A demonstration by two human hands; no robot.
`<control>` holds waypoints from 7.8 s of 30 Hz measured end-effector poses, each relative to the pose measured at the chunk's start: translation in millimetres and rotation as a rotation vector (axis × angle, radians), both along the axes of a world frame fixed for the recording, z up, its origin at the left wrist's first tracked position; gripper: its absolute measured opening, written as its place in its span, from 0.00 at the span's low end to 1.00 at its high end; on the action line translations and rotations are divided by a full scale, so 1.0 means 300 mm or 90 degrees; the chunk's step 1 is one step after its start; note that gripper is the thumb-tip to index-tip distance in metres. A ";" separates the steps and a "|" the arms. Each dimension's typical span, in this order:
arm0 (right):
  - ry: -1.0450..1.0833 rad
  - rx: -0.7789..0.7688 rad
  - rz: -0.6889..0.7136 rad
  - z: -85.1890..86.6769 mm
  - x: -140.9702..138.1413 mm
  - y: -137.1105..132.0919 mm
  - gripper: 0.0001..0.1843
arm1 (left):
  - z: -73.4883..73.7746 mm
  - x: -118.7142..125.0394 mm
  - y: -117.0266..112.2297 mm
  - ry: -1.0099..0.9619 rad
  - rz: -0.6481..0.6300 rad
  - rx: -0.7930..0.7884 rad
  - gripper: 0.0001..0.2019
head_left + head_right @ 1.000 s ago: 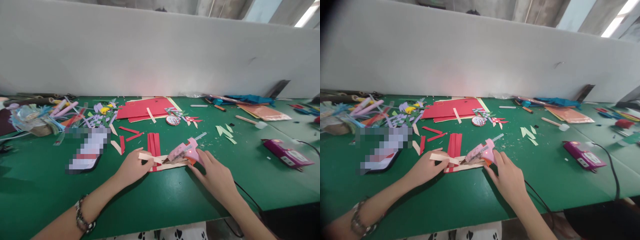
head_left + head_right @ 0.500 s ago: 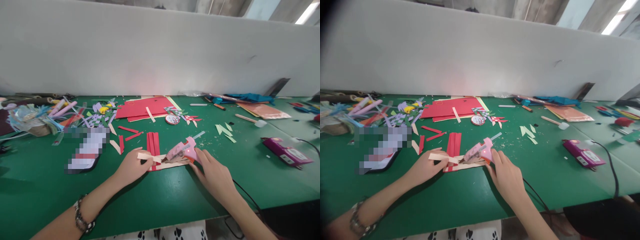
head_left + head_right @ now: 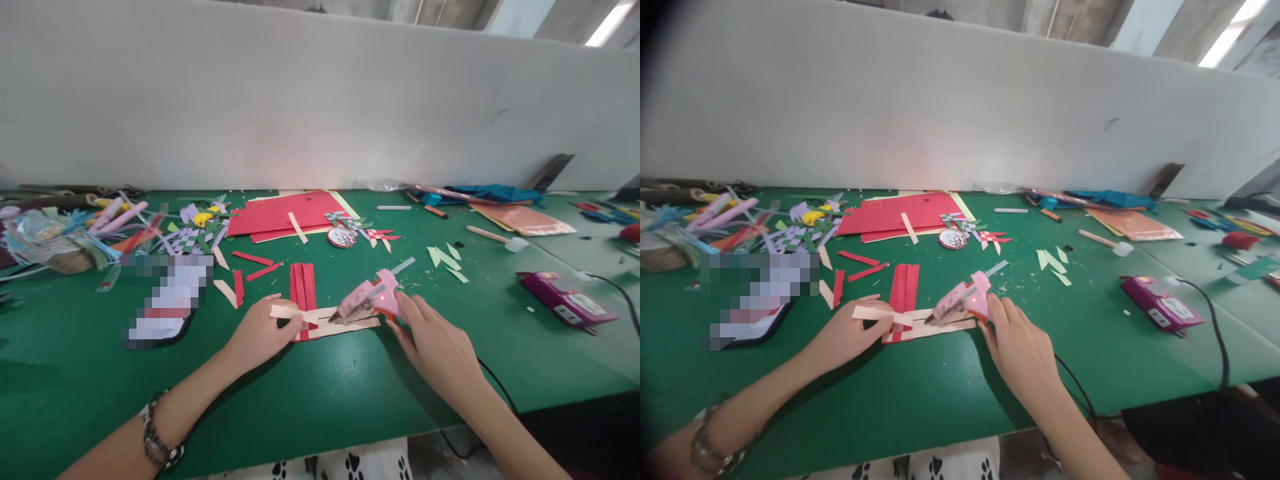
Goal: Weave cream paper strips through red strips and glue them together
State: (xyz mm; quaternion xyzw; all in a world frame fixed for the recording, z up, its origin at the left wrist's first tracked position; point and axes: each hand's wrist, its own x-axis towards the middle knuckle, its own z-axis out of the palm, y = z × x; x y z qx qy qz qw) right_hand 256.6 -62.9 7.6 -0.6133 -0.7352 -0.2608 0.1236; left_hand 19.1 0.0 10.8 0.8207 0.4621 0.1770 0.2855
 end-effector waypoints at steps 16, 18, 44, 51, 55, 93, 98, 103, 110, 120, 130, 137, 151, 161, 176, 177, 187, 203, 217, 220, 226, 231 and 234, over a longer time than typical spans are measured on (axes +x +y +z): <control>0.000 -0.048 -0.055 0.021 0.053 -0.017 0.18 | 0.006 -0.001 -0.002 0.003 0.004 -0.004 0.15; 0.001 -0.050 -0.064 0.021 0.061 -0.019 0.18 | 0.004 -0.001 -0.001 0.002 0.005 -0.002 0.15; -0.015 -0.029 -0.131 0.028 0.150 -0.048 0.16 | 0.019 0.004 -0.007 -0.003 0.014 -0.014 0.16; -0.013 -0.046 -0.144 0.033 0.166 -0.059 0.16 | 0.022 0.004 -0.009 0.006 0.016 -0.010 0.17; 0.048 -0.048 -0.177 0.047 0.189 -0.059 0.17 | 0.021 0.004 -0.009 0.003 0.009 -0.007 0.17; 0.336 -0.352 0.246 0.115 -0.297 0.164 0.04 | -0.004 -0.013 -0.007 0.014 -0.115 0.135 0.04; 0.388 -0.326 0.231 0.095 -0.239 0.154 0.05 | 0.016 -0.049 0.000 0.008 -0.120 0.151 0.07; 0.427 -0.322 0.180 0.093 -0.198 0.132 0.06 | 0.002 -0.062 0.003 0.078 -0.149 0.143 0.23; 0.497 -0.332 0.160 0.085 -0.145 0.126 0.05 | -0.025 -0.044 0.004 0.089 -0.177 0.147 0.17; 0.520 -0.353 0.146 0.074 -0.086 0.113 0.07 | -0.025 -0.040 0.003 0.081 -0.155 0.119 0.14; 0.496 -0.366 0.159 0.074 -0.071 0.106 0.07 | -0.036 -0.012 0.000 0.080 -0.162 0.147 0.17; 0.566 -0.359 0.175 0.068 -0.062 0.105 0.06 | -0.043 0.008 0.000 0.097 -0.158 0.173 0.13; 0.507 -0.338 0.133 0.034 -0.050 0.098 0.08 | -0.035 -0.017 -0.006 0.063 -0.267 0.290 0.09; 0.388 -0.301 0.067 0.010 -0.064 0.079 0.08 | -0.044 -0.012 -0.007 0.122 -0.309 0.368 0.11; 0.344 -0.247 0.036 -0.011 -0.070 0.073 0.08 | -0.047 -0.008 -0.010 0.145 -0.312 0.435 0.12; 0.342 -0.242 0.035 -0.012 -0.071 0.074 0.08 | -0.047 -0.008 -0.010 0.142 -0.312 0.437 0.12; 0.337 -0.210 0.018 -0.033 -0.067 0.078 0.07 | -0.051 -0.007 -0.007 0.131 -0.313 0.455 0.12; 0.256 -0.149 -0.002 -0.028 -0.064 0.082 0.06 | -0.048 -0.006 -0.009 0.126 -0.308 0.451 0.11; 0.094 -0.020 0.094 -0.028 -0.094 -0.004 0.20 | -0.017 -0.022 -0.006 0.087 -0.303 0.440 0.10; 0.148 0.005 0.072 -0.029 -0.062 -0.011 0.19 | 0.071 -0.130 0.028 0.031 -0.107 0.463 0.15; 0.233 0.048 0.090 -0.023 -0.052 -0.010 0.15 | 0.126 -0.406 0.132 0.310 0.262 0.229 0.19; 0.236 0.080 0.095 -0.022 -0.045 -0.011 0.13 | 0.138 -0.423 0.132 0.233 0.332 0.287 0.20; 0.237 0.082 0.103 -0.022 -0.042 -0.014 0.12 | 0.167 -0.425 0.102 0.158 0.348 0.341 0.21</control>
